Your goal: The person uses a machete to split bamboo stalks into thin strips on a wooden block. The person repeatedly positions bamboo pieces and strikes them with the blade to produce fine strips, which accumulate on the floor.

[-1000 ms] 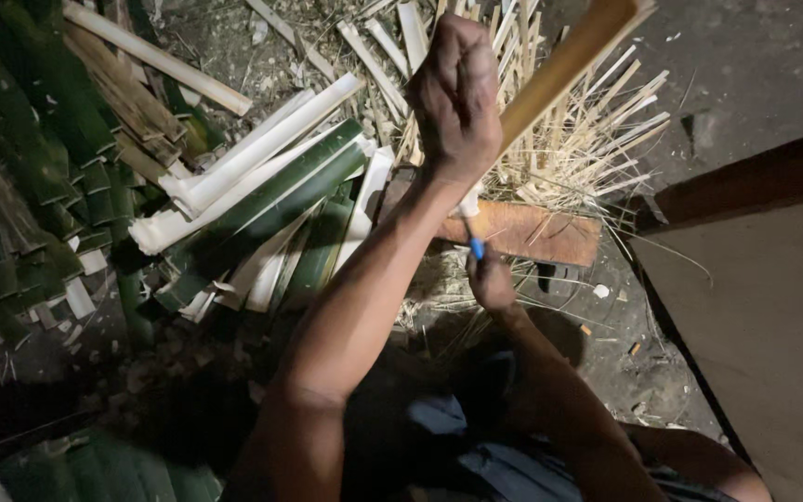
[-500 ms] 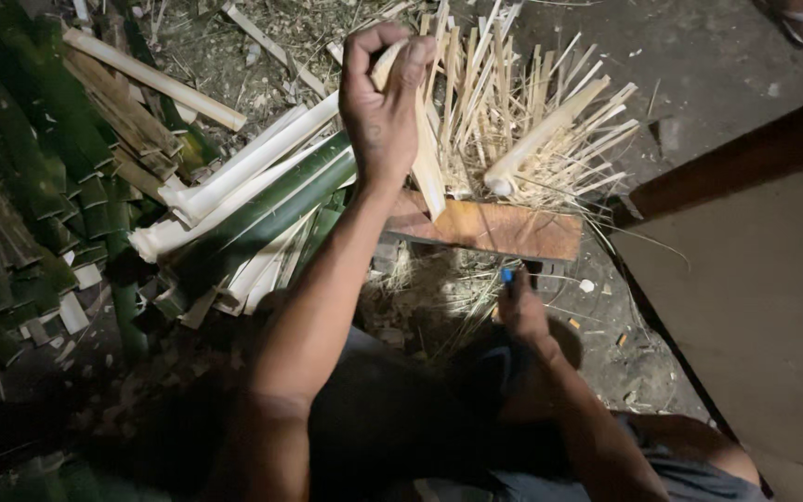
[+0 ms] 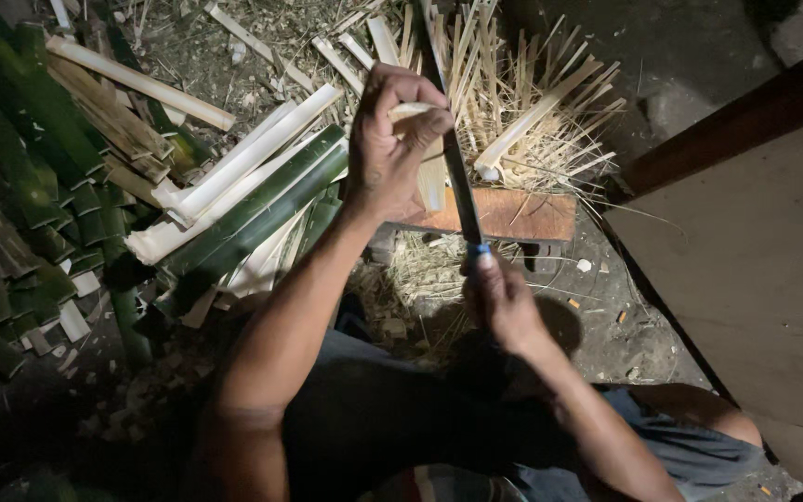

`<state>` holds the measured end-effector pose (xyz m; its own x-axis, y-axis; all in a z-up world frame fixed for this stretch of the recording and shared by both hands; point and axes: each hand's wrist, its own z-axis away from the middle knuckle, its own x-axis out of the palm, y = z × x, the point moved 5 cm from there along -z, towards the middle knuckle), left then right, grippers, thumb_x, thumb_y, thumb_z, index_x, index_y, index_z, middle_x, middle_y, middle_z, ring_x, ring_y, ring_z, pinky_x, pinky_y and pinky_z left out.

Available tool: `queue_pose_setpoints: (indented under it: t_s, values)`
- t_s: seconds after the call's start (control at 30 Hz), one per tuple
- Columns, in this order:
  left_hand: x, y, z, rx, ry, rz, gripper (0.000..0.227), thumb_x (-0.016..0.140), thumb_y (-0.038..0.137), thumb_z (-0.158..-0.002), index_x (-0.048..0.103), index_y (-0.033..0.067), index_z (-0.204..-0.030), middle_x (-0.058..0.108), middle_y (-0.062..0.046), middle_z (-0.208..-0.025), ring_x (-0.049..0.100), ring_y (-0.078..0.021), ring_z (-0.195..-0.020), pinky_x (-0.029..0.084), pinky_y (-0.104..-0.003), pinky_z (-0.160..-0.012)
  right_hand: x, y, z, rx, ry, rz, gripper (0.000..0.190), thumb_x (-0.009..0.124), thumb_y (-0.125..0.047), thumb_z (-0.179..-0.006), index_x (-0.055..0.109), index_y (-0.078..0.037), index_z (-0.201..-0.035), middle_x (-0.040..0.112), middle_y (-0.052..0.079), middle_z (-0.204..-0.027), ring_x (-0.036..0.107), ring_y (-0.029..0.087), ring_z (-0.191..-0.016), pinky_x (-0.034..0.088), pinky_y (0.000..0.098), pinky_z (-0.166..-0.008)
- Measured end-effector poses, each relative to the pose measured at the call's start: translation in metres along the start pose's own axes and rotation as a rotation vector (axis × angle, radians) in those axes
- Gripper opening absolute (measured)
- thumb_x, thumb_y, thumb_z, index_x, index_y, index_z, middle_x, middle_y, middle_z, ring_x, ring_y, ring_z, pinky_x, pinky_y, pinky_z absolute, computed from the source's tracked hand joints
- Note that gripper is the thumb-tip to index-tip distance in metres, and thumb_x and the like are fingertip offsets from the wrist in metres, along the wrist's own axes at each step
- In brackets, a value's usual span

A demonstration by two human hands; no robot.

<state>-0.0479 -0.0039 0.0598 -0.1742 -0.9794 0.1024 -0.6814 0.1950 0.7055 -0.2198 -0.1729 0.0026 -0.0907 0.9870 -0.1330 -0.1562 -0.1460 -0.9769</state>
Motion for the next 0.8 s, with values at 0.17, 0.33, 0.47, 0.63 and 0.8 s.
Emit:
queue_pose_setpoints:
  t_s: [0.17, 0.33, 0.47, 0.63, 0.8]
  values:
    - [-0.009, -0.008, 0.002, -0.016, 0.033, 0.080, 0.014, 0.072, 0.019, -0.103, 0.066, 0.0088, -0.112, 0.055, -0.001, -0.114, 0.065, -0.0135, -0.105, 0.066, -0.031, -0.082, -0.009, 0.061, -0.004, -0.038, 0.038, 0.005, 0.042, 0.042, -0.046, -0.109, 0.059, -0.007, -0.105, 0.049, -0.007, -0.069, 0.042, 0.006, -0.057, 0.033, 0.0264, -0.049]
    - [-0.023, -0.015, -0.006, -0.028, 0.089, 0.055, 0.014, 0.072, 0.016, -0.104, 0.064, 0.0095, -0.113, 0.058, -0.003, -0.113, 0.065, -0.0140, -0.104, 0.068, -0.031, -0.085, -0.006, 0.232, -0.060, 0.102, 0.102, -0.098, 0.050, 0.043, -0.051, -0.111, 0.056, -0.004, -0.097, 0.045, 0.000, -0.068, 0.041, 0.014, -0.058, 0.034, 0.0330, -0.050]
    - [-0.031, -0.010, -0.007, 0.019, 0.109, 0.055, 0.010, 0.070, 0.012, -0.107, 0.064, 0.0094, -0.115, 0.058, -0.003, -0.113, 0.064, -0.0142, -0.106, 0.066, -0.033, -0.083, -0.038, 0.320, -0.079, 0.314, 0.087, 0.575, 0.059, 0.035, -0.056, -0.109, 0.065, -0.007, -0.098, 0.061, 0.014, -0.079, 0.057, 0.035, -0.075, 0.045, 0.0477, -0.066]
    - [-0.029, -0.007, -0.002, 0.040, 0.269, -0.126, 0.016, 0.069, 0.012, -0.107, 0.060, 0.0081, -0.119, 0.058, -0.004, -0.118, 0.064, -0.0151, -0.111, 0.068, -0.030, -0.090, -0.030, 0.230, -0.078, 0.040, 0.192, 0.631, 0.054, 0.039, -0.052, -0.107, 0.069, -0.008, -0.108, 0.070, 0.017, -0.085, 0.063, 0.041, -0.075, 0.050, 0.0505, -0.061]
    - [-0.027, -0.016, 0.001, 0.067, 0.374, -0.232, 0.011, 0.066, 0.012, -0.107, 0.063, 0.0071, -0.116, 0.065, -0.007, -0.113, 0.068, -0.0169, -0.106, 0.067, -0.034, -0.088, 0.029, 0.128, -0.038, -0.182, 0.004, 0.022, 0.039, 0.043, -0.043, -0.110, 0.057, -0.008, -0.101, 0.047, -0.006, -0.066, 0.040, 0.003, -0.050, 0.036, 0.0243, -0.040]
